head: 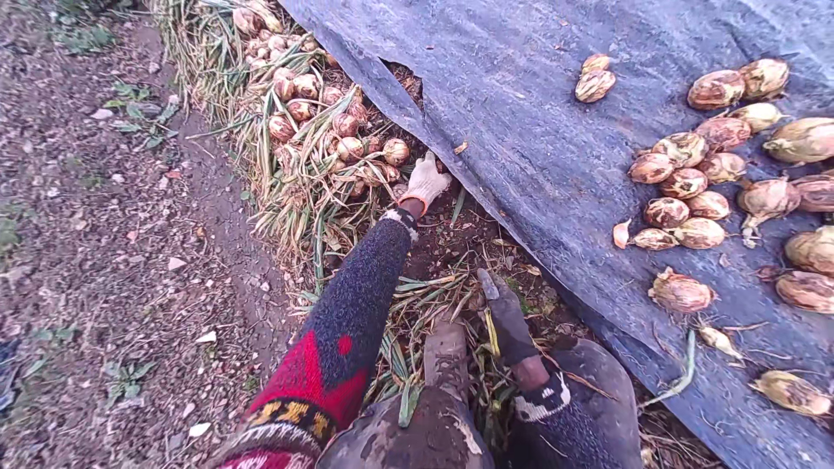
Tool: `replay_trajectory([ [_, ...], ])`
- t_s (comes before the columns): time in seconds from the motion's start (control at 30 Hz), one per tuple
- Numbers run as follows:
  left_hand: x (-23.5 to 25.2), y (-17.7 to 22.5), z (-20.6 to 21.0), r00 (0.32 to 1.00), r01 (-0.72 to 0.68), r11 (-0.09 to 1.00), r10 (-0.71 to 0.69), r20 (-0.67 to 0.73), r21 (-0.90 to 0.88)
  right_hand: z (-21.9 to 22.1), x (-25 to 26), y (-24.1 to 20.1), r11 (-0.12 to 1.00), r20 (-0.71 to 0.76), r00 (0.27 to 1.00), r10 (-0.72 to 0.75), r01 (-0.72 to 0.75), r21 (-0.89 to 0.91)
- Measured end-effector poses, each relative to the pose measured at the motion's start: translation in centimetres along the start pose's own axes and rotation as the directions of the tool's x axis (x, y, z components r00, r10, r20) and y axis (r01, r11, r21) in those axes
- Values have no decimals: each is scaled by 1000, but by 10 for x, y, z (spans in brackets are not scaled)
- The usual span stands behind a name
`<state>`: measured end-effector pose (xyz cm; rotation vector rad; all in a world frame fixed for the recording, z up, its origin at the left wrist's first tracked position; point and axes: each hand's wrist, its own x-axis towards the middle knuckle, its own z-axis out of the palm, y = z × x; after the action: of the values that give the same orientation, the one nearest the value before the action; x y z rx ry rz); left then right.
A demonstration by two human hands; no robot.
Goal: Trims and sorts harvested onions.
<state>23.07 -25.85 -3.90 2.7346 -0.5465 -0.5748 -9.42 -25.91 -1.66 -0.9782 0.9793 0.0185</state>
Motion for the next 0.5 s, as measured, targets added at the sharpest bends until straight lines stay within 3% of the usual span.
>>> replay_trajectory([
  [0.1,17,3,20,995,29,998,-24,-96,48,-4,4,-6,999,-28,1000,5,-6,-38],
  [0.17,13,3,15,998,11,1000,-10,-58,18,-6,10,-5,988,-39,999,-11,5,-154],
  [0.23,-2,6,-5,981,-20,998,31,192,-56,-8,13,-4,964,-38,999,-26,15,-267],
  [0.27,-13,11,-21,930,-26,989,77,360,-143,-7,15,-4,955,-33,999,-39,28,-294],
  [0.3,-26,13,-37,863,-21,949,175,474,-313,-6,15,-4,950,-21,998,-52,43,-310],
  [0.33,-40,14,-53,807,19,838,309,503,-546,-5,15,-3,945,-1,998,-61,58,-322],
  [0.4,-60,20,-86,753,75,425,569,331,-902,-3,16,-5,938,35,997,-67,75,-340],
  [0.43,-65,23,-102,776,20,283,601,193,-959,-2,15,-4,939,45,997,-65,76,-335],
  [0.47,-64,24,-116,832,-114,272,552,58,-956,-1,15,-4,944,47,997,-64,76,-320],
  [0.5,-58,22,-126,907,-260,470,419,-47,-844,1,15,-4,948,38,997,-68,76,-308],
])
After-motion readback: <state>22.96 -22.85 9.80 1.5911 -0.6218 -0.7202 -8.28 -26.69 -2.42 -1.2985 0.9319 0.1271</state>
